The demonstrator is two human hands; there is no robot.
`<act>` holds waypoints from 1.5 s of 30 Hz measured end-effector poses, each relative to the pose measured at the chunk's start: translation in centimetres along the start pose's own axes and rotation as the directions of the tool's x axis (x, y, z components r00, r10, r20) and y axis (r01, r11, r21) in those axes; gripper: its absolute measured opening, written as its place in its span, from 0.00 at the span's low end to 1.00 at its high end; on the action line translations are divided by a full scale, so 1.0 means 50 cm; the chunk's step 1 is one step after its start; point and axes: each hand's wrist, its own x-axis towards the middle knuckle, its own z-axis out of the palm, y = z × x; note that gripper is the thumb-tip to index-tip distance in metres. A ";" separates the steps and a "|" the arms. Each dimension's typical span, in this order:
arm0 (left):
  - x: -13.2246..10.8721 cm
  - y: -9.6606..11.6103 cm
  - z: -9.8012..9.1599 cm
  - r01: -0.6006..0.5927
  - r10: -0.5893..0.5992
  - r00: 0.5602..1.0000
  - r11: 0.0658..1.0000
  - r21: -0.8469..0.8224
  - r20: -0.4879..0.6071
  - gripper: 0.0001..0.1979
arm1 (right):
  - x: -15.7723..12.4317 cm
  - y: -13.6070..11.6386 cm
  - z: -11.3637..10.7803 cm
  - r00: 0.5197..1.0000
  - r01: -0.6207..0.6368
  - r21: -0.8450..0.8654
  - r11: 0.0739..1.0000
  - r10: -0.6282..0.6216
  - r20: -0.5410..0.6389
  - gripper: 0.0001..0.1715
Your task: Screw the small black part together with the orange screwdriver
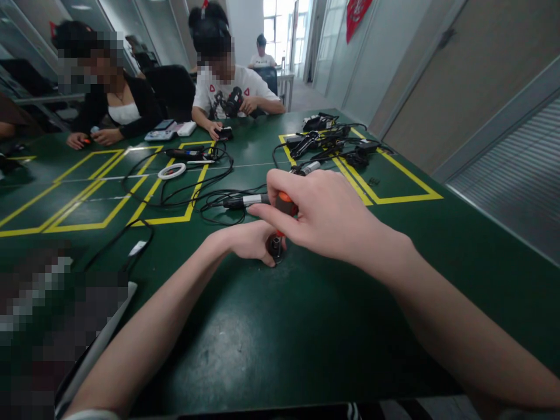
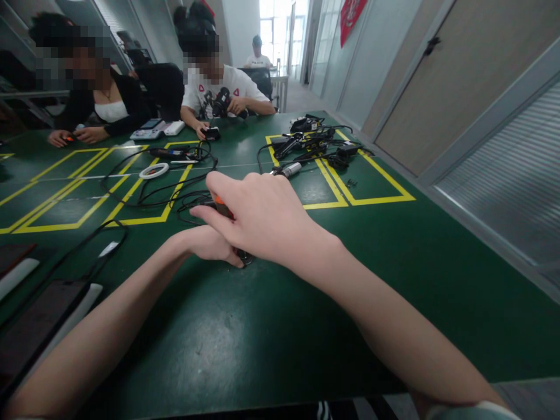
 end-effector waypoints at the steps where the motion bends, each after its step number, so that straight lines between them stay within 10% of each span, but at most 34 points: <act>1: 0.000 0.000 0.000 0.014 -0.014 1.000 1.000 -0.004 -0.001 0.24 | 0.000 0.001 0.000 1.000 0.011 0.016 1.000 -0.011 0.003 0.16; 45: -0.020 0.012 -0.037 -0.052 0.049 0.999 0.986 -0.159 -0.021 0.18 | -0.006 0.003 0.002 0.999 0.032 0.130 0.991 -0.027 -0.038 0.14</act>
